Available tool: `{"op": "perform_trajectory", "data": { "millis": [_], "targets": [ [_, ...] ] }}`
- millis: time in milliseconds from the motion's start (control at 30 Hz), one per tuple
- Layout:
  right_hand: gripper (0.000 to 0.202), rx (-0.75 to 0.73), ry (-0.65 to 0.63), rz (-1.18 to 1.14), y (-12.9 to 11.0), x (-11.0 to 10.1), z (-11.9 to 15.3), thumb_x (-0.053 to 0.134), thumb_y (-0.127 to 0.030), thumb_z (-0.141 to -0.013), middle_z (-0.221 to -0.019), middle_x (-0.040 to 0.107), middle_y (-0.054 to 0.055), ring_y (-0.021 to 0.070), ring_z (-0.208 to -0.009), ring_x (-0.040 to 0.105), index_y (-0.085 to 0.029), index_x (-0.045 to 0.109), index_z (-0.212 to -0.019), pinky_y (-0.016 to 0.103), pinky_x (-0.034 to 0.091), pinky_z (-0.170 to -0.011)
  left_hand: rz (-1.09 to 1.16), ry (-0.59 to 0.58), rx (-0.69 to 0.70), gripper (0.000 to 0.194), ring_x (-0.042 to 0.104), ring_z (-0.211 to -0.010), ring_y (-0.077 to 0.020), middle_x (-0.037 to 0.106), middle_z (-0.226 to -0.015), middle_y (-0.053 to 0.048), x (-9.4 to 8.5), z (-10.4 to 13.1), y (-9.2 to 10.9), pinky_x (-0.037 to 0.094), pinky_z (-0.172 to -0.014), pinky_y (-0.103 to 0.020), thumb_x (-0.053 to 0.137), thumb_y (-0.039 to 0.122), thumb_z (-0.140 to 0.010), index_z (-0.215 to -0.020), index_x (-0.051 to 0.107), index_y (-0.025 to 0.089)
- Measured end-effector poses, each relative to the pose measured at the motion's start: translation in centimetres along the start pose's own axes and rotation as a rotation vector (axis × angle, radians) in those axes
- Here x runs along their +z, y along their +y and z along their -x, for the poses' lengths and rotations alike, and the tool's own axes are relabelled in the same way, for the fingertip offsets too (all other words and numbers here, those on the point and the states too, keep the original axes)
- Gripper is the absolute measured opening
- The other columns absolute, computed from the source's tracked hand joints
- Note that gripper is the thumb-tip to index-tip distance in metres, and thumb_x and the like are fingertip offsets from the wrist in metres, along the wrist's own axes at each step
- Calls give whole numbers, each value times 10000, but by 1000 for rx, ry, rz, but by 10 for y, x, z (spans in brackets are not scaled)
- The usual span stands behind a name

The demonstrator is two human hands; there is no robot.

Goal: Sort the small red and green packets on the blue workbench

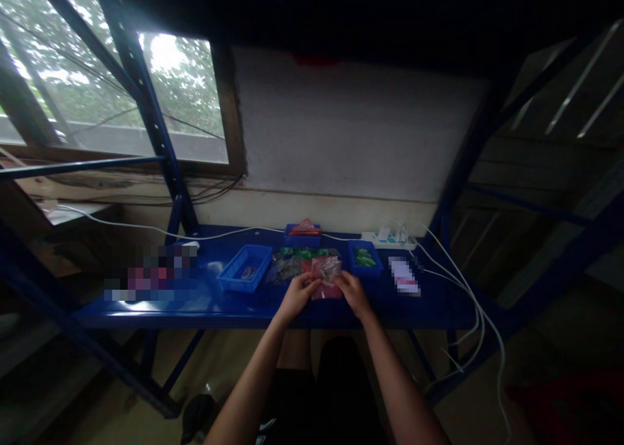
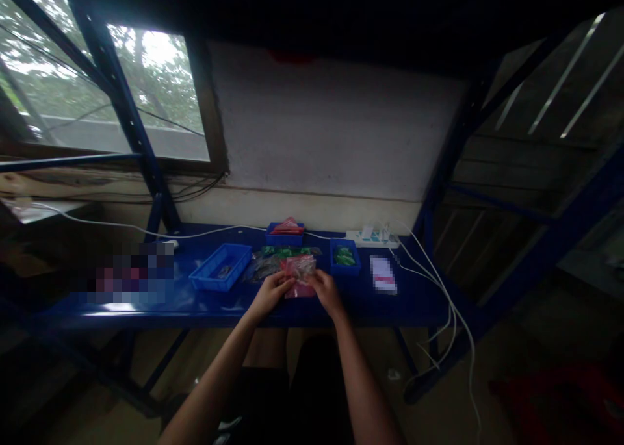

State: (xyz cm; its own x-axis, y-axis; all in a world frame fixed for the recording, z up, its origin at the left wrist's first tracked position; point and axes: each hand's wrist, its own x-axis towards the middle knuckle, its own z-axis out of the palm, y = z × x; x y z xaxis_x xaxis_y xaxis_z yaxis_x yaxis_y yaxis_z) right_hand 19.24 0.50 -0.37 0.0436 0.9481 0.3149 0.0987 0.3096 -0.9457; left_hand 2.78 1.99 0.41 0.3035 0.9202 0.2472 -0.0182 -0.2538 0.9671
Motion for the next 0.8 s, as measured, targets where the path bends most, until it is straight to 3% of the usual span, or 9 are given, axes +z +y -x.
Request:
{"op": "perform_trajectory", "data": {
  "millis": [133, 333, 500, 800],
  "targets": [
    [324, -32, 41, 41, 1, -1, 0, 529, -482, -802, -732, 637, 9, 178, -732, 564, -182, 628, -734, 267, 423, -690, 54, -17, -11, 336, 501, -533, -114, 599, -607, 1, 1, 0, 3, 360, -501, -207, 658, 451, -672, -736, 606, 126],
    [292, -19, -5, 70, 2, 0, 0, 572, -457, -774, -658, 569, -17, 145, -653, 507, -180, 602, -689, 241, 385, -632, 24, 36, 49, 345, 562, -628, -157, 665, -705, -38, 3, 2, 8, 424, -574, -235, 645, 453, -702, -780, 640, 117],
    [323, -10, -7, 84, 4, 0, 0, 577, -484, -764, -606, 530, -28, 134, -610, 475, -178, 584, -660, 235, 363, -596, -5, 26, 60, 377, 493, -554, -123, 596, -609, -7, 0, 2, 3, 377, -525, -219, 619, 496, -714, -705, 606, 119],
    [325, -48, 23, 62, 6, 0, -1, 517, -493, -805, -696, 586, -1, 162, -687, 514, -188, 613, -750, 253, 394, -647, -64, 20, 39, 390, 426, -521, -100, 510, -546, 28, -1, 2, 4, 323, -501, -209, 615, 508, -716, -645, 565, 128]
  ]
}}
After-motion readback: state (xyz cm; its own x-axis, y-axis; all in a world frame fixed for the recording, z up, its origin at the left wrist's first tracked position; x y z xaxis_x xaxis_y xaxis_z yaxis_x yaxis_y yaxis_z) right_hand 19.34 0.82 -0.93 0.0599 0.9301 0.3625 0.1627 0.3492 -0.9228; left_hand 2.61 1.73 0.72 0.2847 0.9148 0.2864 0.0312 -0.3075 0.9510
